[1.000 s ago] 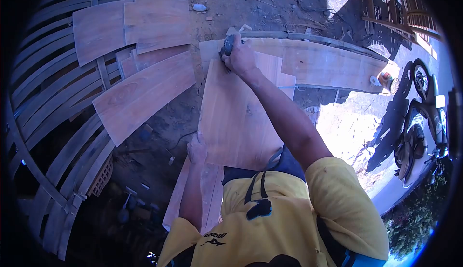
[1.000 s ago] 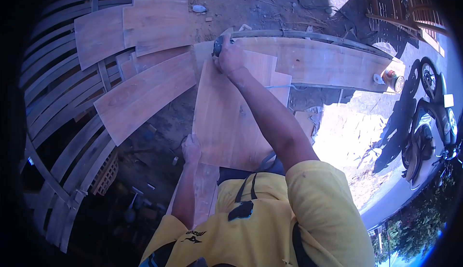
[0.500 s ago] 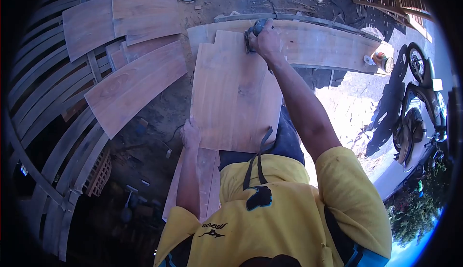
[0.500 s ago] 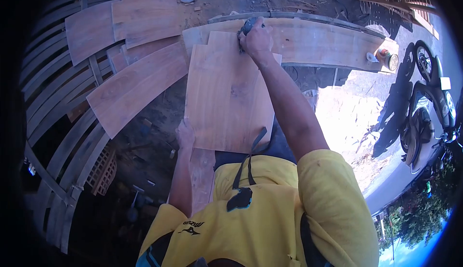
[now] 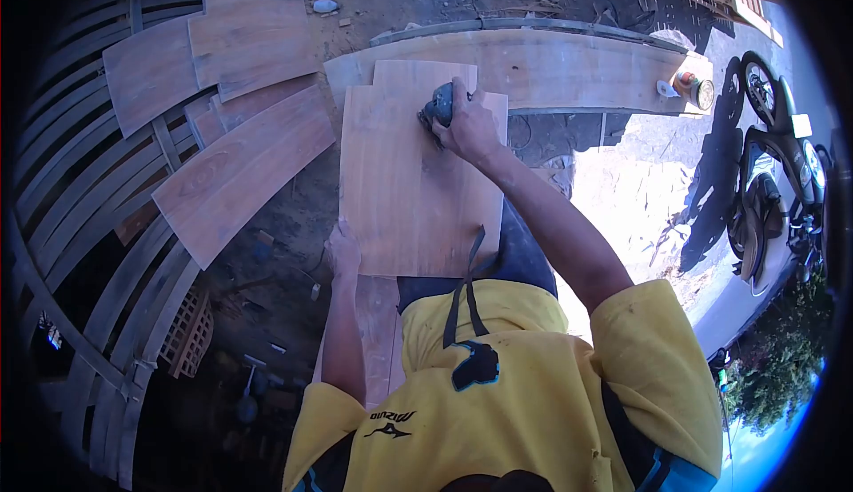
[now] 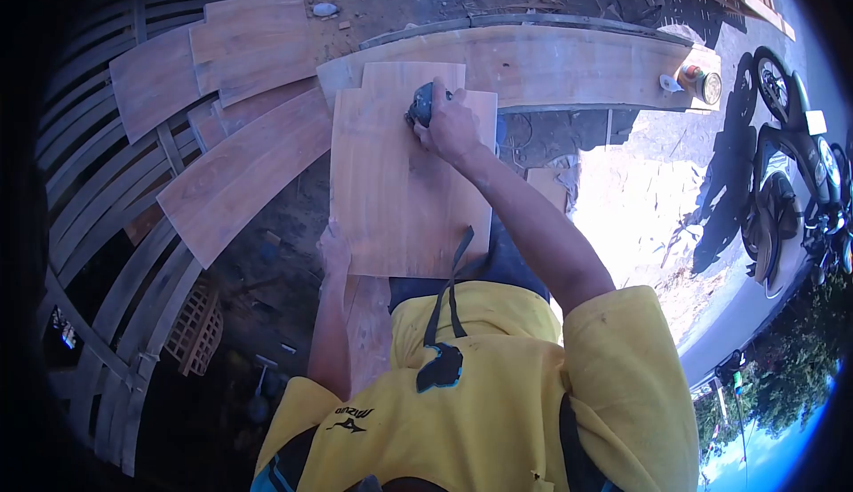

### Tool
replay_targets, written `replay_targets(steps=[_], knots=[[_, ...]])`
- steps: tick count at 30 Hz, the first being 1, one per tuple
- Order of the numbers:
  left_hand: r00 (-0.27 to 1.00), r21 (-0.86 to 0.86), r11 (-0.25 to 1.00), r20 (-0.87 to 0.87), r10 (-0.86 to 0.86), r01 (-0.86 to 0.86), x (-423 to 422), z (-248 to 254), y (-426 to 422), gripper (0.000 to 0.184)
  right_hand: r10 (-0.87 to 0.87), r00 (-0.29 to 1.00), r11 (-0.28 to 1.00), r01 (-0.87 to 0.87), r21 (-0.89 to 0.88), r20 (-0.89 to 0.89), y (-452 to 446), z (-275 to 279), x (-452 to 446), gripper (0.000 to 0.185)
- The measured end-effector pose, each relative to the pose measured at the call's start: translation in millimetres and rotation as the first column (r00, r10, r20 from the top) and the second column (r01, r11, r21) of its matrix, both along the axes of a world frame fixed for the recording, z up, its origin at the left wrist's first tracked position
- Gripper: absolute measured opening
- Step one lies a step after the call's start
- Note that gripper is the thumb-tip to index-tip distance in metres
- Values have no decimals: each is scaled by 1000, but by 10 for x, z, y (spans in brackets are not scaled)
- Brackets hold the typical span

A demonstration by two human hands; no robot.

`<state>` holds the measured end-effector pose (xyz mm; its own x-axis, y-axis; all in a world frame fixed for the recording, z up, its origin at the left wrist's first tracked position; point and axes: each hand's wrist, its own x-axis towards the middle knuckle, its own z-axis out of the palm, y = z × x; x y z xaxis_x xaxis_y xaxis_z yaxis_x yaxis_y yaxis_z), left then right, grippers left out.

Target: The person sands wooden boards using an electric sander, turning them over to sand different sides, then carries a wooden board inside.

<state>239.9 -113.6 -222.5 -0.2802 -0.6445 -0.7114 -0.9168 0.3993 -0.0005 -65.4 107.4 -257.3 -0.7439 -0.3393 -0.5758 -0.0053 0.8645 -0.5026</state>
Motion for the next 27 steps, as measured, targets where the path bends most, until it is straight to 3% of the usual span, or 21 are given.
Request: replay_targets(steps=[5, 6, 8, 12, 17, 20, 24, 27], knots=[[1000, -13, 1000, -7, -21, 21, -28, -21, 29, 66, -82, 996, 992, 84, 90, -24, -21, -390, -562, 88], [1000, -12, 1000, 2, -18, 18, -10, -5, 26, 66, -111, 990, 988, 118, 94, -83, 37, -653, -743, 87], [999, -18, 999, -10, -34, 34, -21, 47, 4, 66, -147, 978, 982, 162, 98, -146, 146, -649, -804, 86], [1000, -26, 999, 8, -30, 30, -89, 67, 14, 67, -93, 991, 993, 100, 68, -100, 409, -247, -326, 87], [999, -5, 1000, -46, 7, -7, -85, 87, 23, 69, -7, 996, 997, 0, 78, 85, 777, 401, 510, 97], [998, -2, 1000, -67, -2, 2, -63, 51, 51, 70, -136, 991, 978, 137, 156, -14, 816, 96, 129, 91], [998, -34, 999, -70, -4, 2, 7, 46, 105, 73, -179, 980, 979, 186, 79, -88, 866, -610, -544, 90], [994, -17, 1000, -105, -14, 12, 38, 8, 98, 74, -131, 986, 987, 140, 83, -100, 865, -375, -345, 85]])
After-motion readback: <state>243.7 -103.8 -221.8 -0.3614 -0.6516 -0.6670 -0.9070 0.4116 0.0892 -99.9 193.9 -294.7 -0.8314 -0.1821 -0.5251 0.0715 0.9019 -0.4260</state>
